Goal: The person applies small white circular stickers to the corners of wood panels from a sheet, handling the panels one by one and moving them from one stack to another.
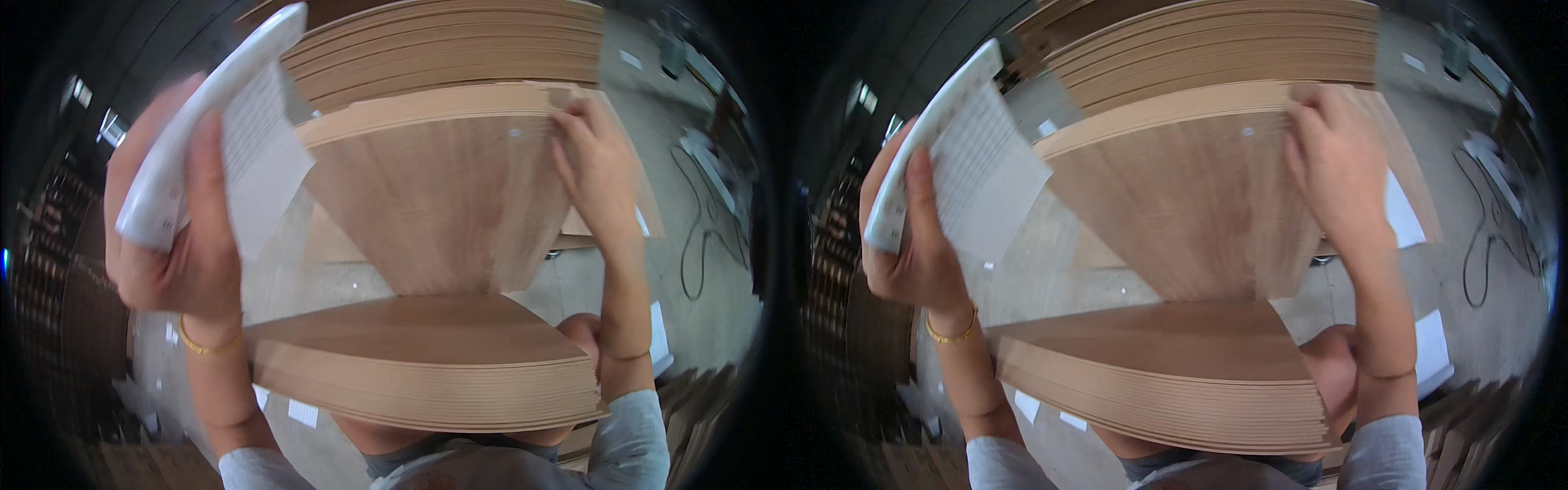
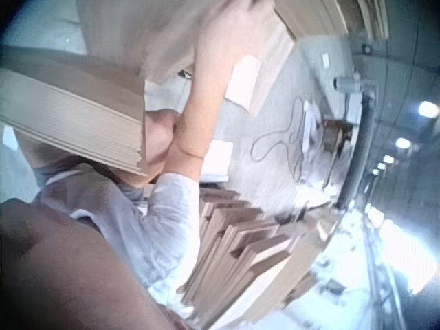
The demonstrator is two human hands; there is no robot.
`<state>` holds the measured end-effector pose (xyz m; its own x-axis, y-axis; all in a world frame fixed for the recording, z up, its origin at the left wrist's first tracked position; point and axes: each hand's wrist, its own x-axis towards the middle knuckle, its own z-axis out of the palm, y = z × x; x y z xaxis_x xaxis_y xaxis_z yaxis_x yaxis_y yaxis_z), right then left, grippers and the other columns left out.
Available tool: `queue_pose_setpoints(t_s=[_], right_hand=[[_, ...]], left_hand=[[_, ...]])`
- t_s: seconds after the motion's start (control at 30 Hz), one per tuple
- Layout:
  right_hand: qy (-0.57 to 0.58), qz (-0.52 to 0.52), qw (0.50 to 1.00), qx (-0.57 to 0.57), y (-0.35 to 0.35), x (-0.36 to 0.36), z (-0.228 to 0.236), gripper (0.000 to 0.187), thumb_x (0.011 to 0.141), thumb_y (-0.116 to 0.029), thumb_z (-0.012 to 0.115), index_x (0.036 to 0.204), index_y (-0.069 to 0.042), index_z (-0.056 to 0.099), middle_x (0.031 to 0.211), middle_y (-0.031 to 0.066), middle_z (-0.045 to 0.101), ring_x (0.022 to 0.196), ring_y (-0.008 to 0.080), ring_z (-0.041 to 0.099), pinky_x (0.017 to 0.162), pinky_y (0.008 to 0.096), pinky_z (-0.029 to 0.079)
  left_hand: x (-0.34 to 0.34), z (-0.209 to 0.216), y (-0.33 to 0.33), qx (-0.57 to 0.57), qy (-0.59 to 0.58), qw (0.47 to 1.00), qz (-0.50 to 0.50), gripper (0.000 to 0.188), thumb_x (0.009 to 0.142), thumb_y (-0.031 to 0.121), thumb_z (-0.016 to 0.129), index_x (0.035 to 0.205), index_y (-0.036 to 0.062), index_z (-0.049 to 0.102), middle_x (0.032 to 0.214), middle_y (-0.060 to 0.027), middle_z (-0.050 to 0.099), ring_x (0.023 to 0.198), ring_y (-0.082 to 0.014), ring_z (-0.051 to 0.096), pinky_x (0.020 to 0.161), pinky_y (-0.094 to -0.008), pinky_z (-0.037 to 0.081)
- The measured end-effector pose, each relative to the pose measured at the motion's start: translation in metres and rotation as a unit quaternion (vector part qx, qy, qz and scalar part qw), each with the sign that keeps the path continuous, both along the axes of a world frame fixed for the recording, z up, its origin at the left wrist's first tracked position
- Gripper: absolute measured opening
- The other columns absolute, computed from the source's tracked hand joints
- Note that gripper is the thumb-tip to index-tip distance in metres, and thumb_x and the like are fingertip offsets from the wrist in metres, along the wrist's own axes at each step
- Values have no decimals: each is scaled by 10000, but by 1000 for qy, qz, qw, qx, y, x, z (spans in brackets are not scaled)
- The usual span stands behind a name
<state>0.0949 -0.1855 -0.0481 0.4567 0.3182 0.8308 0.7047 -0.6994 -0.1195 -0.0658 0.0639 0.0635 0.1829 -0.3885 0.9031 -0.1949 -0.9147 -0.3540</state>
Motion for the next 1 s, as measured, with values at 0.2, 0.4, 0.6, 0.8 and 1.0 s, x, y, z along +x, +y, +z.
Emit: queue_pose_setpoints(t_s=[0.2, 0.4, 0.6, 0.8, 1.0], right_hand=[[-74, -68, 993, -58, 2, -5, 5, 195, 699, -110, 627, 866, -25, 571, 950, 98, 538, 880, 272, 538, 906, 397, 373], [5, -50, 998, -49, -10, -3, 3, 287, 683, -173, 679, 881, -55, 508, 849, 73, 578, 1098, 293, 485, 1002, 461, 242], [-3, 23, 999, -44, -18, -15, 13, 213, 680, -73, 657, 811, -51, 491, 742, 66, 561, 1027, 282, 534, 969, 441, 293], [176, 253, 944, -115, -64, -37, 41, 140, 672, -106, 682, 698, -29, 568, 618, 60, 576, 705, 236, 618, 763, 315, 449], [254, 334, 886, 196, -44, -40, 22, 225, 707, -175, 695, 809, -8, 584, 803, 122, 631, 732, 180, 621, 620, 236, 450]], left_hand=[[2, -2, 0, -4, -30, 1000, -3, 148, 770, 2, 624, 916, -15, 640, 897, -119, 652, 794, -151, 636, 698, -227, 528], [9, -5, -8, -36, -27, 999, -8, 155, 759, 12, 642, 910, -21, 639, 892, -116, 653, 781, -140, 635, 677, -222, 528], [-8, 11, 6, 34, -105, 993, -41, 154, 792, -19, 586, 934, -77, 604, 888, -175, 636, 759, -184, 637, 697, -274, 553], [-4, -4, -21, -87, 68, 985, -135, 171, 820, 50, 573, 954, -48, 612, 975, -156, 621, 885, -194, 599, 805, -295, 481], [14, -34, -37, -373, 324, 837, -236, 205, 756, 65, 671, 930, -34, 628, 860, -74, 637, 727, -76, 545, 630, -177, 422]])
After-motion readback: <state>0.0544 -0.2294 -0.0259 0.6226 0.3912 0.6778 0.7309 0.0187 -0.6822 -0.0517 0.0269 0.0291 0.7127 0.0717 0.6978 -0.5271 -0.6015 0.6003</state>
